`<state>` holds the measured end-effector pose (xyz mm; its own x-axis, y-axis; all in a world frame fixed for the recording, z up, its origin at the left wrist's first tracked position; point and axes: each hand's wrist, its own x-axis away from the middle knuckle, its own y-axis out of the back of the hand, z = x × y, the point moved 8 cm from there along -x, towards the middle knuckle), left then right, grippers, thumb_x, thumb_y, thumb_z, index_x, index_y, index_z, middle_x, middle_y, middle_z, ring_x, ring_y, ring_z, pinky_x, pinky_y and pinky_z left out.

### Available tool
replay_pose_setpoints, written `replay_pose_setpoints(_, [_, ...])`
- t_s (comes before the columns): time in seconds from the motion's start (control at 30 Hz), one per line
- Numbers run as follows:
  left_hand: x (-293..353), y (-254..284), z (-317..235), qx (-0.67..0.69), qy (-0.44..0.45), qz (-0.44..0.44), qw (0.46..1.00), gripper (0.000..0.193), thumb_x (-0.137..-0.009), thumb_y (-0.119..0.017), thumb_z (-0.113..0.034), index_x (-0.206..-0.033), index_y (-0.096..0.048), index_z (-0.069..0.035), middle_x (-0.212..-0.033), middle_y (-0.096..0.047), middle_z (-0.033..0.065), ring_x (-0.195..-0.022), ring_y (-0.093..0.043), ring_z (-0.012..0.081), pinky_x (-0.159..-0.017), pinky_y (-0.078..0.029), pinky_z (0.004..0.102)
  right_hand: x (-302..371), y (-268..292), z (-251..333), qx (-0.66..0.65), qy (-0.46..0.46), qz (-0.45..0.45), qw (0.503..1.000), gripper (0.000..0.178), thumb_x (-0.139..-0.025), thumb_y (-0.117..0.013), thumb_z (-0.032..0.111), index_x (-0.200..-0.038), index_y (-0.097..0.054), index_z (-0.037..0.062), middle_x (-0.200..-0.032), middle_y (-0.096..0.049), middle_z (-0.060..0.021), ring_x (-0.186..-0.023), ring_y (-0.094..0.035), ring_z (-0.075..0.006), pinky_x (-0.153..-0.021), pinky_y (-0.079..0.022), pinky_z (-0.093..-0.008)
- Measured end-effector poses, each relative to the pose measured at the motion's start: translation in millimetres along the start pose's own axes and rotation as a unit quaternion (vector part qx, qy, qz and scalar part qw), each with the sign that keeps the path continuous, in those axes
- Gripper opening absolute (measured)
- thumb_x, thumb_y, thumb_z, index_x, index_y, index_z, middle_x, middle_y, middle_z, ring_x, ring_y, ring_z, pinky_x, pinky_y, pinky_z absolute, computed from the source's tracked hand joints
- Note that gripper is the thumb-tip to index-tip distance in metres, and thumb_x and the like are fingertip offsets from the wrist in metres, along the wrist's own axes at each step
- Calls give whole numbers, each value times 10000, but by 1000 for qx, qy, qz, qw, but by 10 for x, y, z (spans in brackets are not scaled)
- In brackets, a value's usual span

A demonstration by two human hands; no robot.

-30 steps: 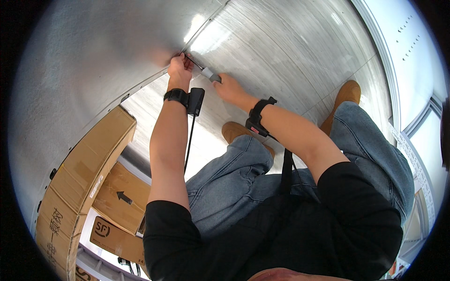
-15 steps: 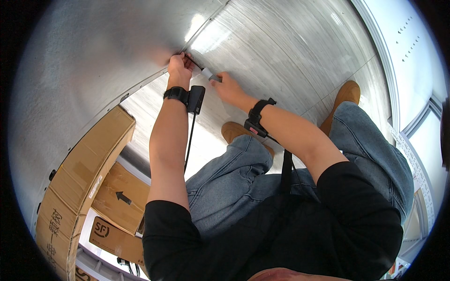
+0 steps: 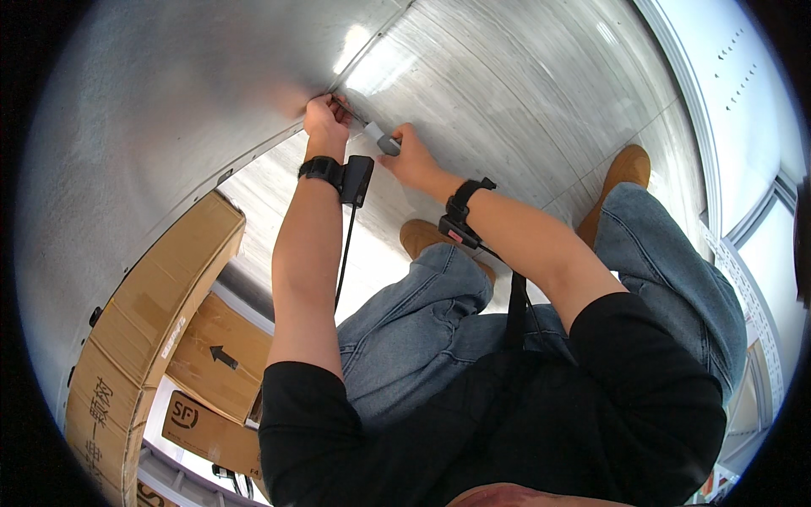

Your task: The person uses a screwdriver to fasten screws into the back panel of a white electronic device. After securing the panel, the person wipes the device's exterior with a blue cloth.

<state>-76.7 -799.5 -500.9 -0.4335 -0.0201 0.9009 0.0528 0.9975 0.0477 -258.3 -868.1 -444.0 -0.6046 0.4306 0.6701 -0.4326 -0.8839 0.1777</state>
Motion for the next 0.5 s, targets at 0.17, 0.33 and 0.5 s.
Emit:
replay_pose_setpoints(0.17, [-76,55,20,16,-5,-16,1000,84,-892,-512,-88,-921,-559,-25,-765,-626,99,-663,-562,212,-614,-463,340,-91,-144,-92,31,-99,163,981,510,-822,-713,224,-1209,-468,1,-1103,-577,-249,-994,-597,-356,-843,-462,-457])
replay_pose_setpoints(0.33, [-69,30,12,11,-9,-1,1000,88,-895,-518,-94,-925,-563,-25,-766,-627,97,-672,-569,203,-617,-454,312,-65,-59,-91,-20,-1,8,1000,419,-821,-717,172,-1151,-529,-3,-1006,-607,-200,-941,-609,-322,-805,-472,-422])
replay_pose_setpoints(0.5, [-77,46,-3,3,-13,2,1000,92,-903,-514,-99,-917,-562,-21,-783,-627,97,-682,-575,201,-625,-471,311,-18,31,9,-4,-11,-16,1000,369,-827,-703,161,-1105,-523,-3,-1027,-603,-212,-954,-614,-349,-818,-474,-436])
